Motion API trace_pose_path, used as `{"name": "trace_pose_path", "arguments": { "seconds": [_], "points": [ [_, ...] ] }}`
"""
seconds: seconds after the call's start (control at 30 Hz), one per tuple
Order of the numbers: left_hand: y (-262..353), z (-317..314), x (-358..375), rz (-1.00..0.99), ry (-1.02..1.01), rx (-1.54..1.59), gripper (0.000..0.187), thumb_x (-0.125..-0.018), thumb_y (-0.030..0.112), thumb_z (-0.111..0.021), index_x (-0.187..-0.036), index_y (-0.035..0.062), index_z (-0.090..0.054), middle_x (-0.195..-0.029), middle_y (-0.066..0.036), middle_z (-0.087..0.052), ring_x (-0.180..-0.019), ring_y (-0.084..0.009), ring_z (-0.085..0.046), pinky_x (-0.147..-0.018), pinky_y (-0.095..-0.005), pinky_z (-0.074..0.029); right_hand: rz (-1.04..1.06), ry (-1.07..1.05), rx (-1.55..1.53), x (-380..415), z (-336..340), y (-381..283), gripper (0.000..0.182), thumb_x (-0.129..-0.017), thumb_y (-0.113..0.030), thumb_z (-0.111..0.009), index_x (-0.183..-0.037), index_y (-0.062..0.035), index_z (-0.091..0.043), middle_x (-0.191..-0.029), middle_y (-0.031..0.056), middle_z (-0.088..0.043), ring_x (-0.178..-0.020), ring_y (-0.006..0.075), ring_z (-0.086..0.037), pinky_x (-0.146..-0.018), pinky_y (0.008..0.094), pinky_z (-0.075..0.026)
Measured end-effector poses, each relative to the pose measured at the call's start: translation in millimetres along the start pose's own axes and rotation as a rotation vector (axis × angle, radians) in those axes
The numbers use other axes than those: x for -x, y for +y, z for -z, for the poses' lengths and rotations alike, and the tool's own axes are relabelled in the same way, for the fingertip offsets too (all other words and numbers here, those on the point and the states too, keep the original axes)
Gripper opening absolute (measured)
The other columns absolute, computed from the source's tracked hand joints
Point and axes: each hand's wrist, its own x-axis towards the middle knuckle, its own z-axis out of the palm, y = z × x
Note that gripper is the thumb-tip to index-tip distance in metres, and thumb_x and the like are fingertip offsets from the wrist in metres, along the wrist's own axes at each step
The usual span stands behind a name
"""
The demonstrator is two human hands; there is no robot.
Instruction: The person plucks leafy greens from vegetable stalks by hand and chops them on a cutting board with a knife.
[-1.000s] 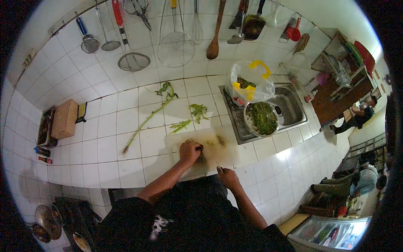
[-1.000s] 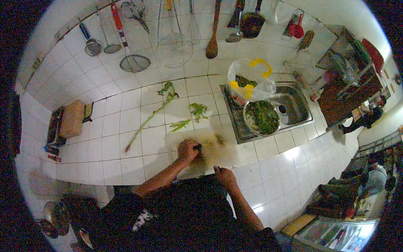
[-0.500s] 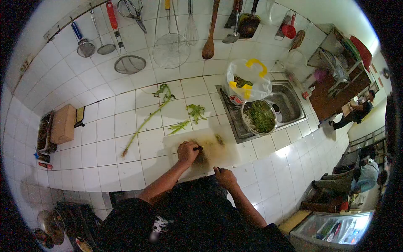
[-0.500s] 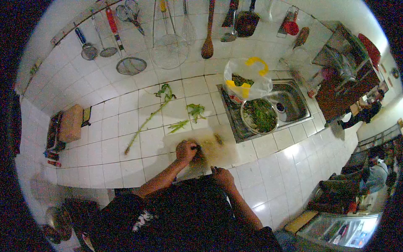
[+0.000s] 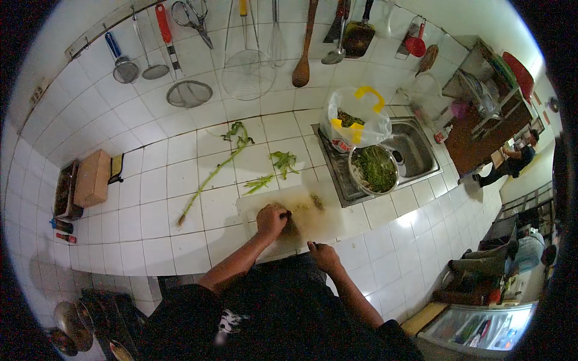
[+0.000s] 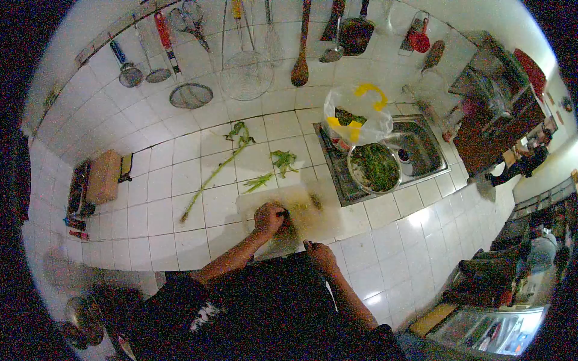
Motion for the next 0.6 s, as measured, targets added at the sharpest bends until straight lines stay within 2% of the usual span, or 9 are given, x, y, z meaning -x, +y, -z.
{"name": "trace_pose_path", "arguments": {
  "seconds": [0.1,0.2,0.43,0.5,0.53,0.6],
  "points": [
    [-5,-6,-2,0.006,0.011,0.0,0.018,-0.068,0.019,-0.071,-0.084,0.0122,-0.073,-0.081,-0.008,-0.067,-0.083,-0.0268,-0.061,-0.074,-0.0406,-0.05,-0.075,0.058,-0.023,-12,-11,2,0.062,-0.094,-0.052,-0.039,-0.087,0.0042,-0.064,-0.089,0.0313,-0.061,-0.091,0.0481,-0.058,-0.081,0.0526,-0.045],
    [-4,-4,-1,0.027,-0.002,0.026,0.018,-0.067,0.019,-0.072,-0.083,0.0124,-0.073,-0.08,-0.009,-0.067,-0.082,-0.0269,-0.062,-0.073,-0.0412,-0.05,-0.056,0.137,-0.015,-20,-10,4,0.061,-0.094,-0.051,-0.04,-0.087,0.0037,-0.064,-0.088,0.031,-0.061,-0.09,0.0481,-0.058,-0.08,0.0527,-0.045],
    [-6,-4,-3,0.064,0.014,-0.002,0.016,-0.066,0.018,-0.072,-0.08,0.0109,-0.073,-0.078,-0.009,-0.067,-0.078,-0.0284,-0.062,-0.072,-0.0408,-0.05,-0.067,0.042,-0.068,-9,-4,8,0.06,-0.095,-0.05,-0.039,-0.087,0.0042,-0.064,-0.089,0.0305,-0.061,-0.09,0.0483,-0.058,-0.08,0.0517,-0.046],
    [-6,-3,-2,0.021,0.02,0.017,0.016,-0.066,0.018,-0.071,-0.081,0.0106,-0.073,-0.078,-0.01,-0.067,-0.077,-0.0286,-0.062,-0.072,-0.0407,-0.05,0.066,0.069,0.015,2,-6,2,0.059,-0.095,-0.048,-0.039,-0.087,0.0048,-0.063,-0.088,0.0308,-0.061,-0.09,0.0483,-0.058,-0.079,0.0519,-0.046],
    [-7,-3,-2,-0.022,0.03,0.033,0.017,-0.067,0.018,-0.071,-0.081,0.0102,-0.073,-0.078,-0.01,-0.066,-0.076,-0.0289,-0.062,-0.073,-0.0405,-0.05,0.064,0.068,0.014,-3,-12,3,0.059,-0.095,-0.048,-0.039,-0.087,0.0048,-0.063,-0.088,0.0308,-0.061,-0.09,0.0483,-0.058,-0.079,0.0519,-0.046],
    [-6,-1,-2,-0.034,0.037,0.038,0.017,-0.067,0.018,-0.071,-0.082,0.0099,-0.072,-0.078,-0.01,-0.066,-0.077,-0.0288,-0.062,-0.074,-0.0405,-0.05,-0.053,0.078,0.003,-13,-20,1,0.059,-0.095,-0.048,-0.039,-0.087,0.0049,-0.064,-0.088,0.0316,-0.061,-0.089,0.0484,-0.058,-0.08,0.0526,-0.046]
  ]
}}
